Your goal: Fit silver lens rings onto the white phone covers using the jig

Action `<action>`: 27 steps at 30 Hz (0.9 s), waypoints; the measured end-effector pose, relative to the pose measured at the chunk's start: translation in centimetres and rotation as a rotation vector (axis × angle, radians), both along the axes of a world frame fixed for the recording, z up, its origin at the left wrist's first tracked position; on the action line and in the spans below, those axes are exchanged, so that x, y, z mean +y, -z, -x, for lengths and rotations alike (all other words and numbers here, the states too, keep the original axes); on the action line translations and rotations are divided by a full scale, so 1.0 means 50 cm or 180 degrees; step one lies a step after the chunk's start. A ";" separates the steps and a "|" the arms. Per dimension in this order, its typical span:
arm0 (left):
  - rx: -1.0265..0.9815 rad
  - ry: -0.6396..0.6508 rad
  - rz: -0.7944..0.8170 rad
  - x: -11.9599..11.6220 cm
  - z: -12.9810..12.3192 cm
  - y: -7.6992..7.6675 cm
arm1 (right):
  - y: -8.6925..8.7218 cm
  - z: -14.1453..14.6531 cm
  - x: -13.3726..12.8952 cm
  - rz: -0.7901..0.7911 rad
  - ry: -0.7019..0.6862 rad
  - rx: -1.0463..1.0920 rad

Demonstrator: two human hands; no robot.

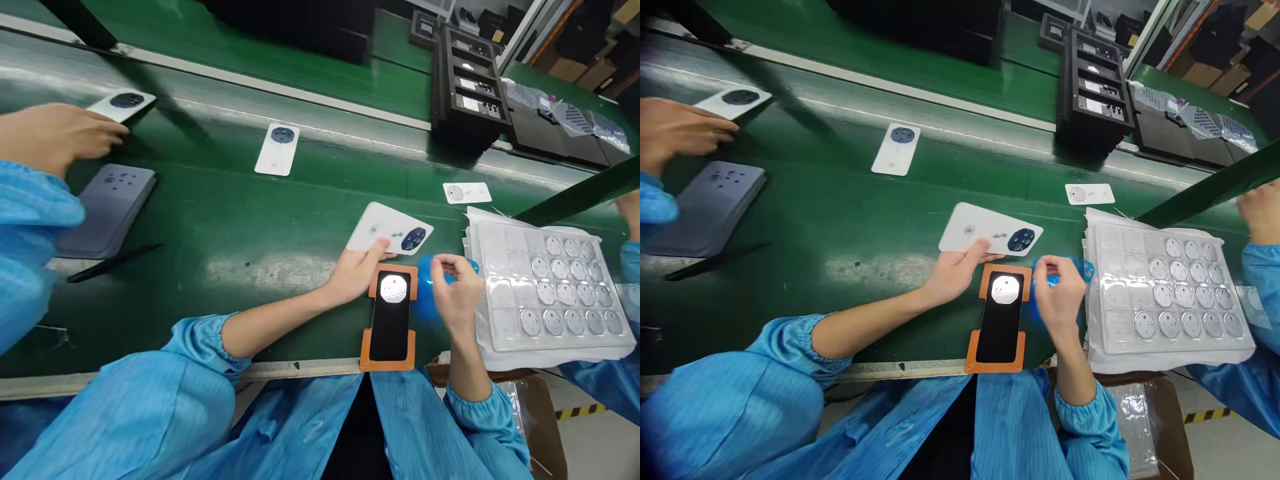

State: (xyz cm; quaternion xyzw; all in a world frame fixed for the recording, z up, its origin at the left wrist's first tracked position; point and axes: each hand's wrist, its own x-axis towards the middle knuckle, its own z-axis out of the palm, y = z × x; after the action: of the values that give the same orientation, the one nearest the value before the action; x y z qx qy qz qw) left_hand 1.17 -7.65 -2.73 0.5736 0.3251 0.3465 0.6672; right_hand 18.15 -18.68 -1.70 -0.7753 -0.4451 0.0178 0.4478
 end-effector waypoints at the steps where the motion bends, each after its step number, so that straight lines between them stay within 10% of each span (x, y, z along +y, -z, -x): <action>1: 0.0172 0.0117 -0.0230 -0.010 0.000 0.001 | -0.003 0.019 0.005 -0.0072 -0.0154 -0.0089; 10: -0.0102 0.0689 -0.1794 -0.058 -0.013 0.041 | -0.002 0.064 0.031 -0.0022 -0.0255 -0.0142; 20: -0.0507 -0.0029 0.1108 -0.004 0.033 0.005 | 0.037 -0.079 -0.013 0.1088 0.0725 0.0610; 27: 0.0251 -0.0094 0.0260 -0.012 0.109 -0.009 | 0.071 -0.087 -0.095 0.2027 0.0359 -0.0235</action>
State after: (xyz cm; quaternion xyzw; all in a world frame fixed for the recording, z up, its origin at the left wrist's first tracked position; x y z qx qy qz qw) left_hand -4.29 -8.26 -2.26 0.5542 0.3735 0.3198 0.6716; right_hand 22.47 -23.43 -5.26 -0.9000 -0.3893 0.1032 0.1667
